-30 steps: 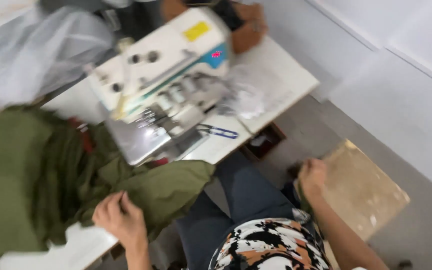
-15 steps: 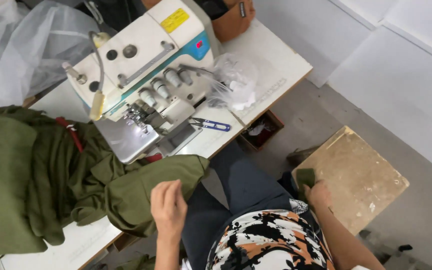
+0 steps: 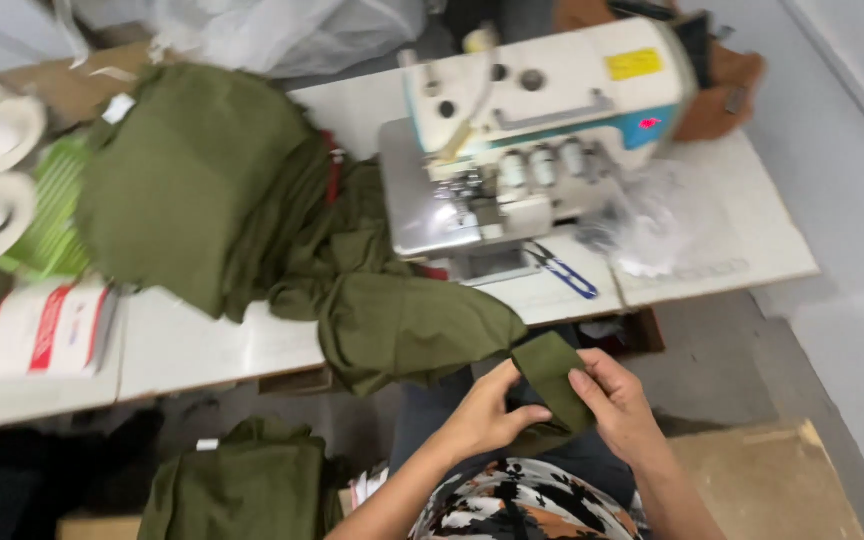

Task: A worker is inspecting olive green fabric pieces and trimming loose threads using thread nippers at a sewing workstation.

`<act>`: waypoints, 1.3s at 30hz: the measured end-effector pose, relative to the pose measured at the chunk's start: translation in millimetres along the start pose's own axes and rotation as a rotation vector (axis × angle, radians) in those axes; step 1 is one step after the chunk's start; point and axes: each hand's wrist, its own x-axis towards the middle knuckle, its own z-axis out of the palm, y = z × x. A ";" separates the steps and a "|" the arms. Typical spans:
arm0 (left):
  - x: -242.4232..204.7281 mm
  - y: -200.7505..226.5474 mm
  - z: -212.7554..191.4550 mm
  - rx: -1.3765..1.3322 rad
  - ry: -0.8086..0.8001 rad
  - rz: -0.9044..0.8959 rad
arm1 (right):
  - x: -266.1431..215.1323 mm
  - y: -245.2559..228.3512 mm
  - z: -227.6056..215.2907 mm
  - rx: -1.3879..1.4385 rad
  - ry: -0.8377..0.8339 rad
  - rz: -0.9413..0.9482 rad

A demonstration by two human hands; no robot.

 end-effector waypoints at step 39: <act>-36.2 3.1 -183.8 0.625 0.072 -0.221 | 104.3 -10.0 13.3 -0.534 0.042 0.019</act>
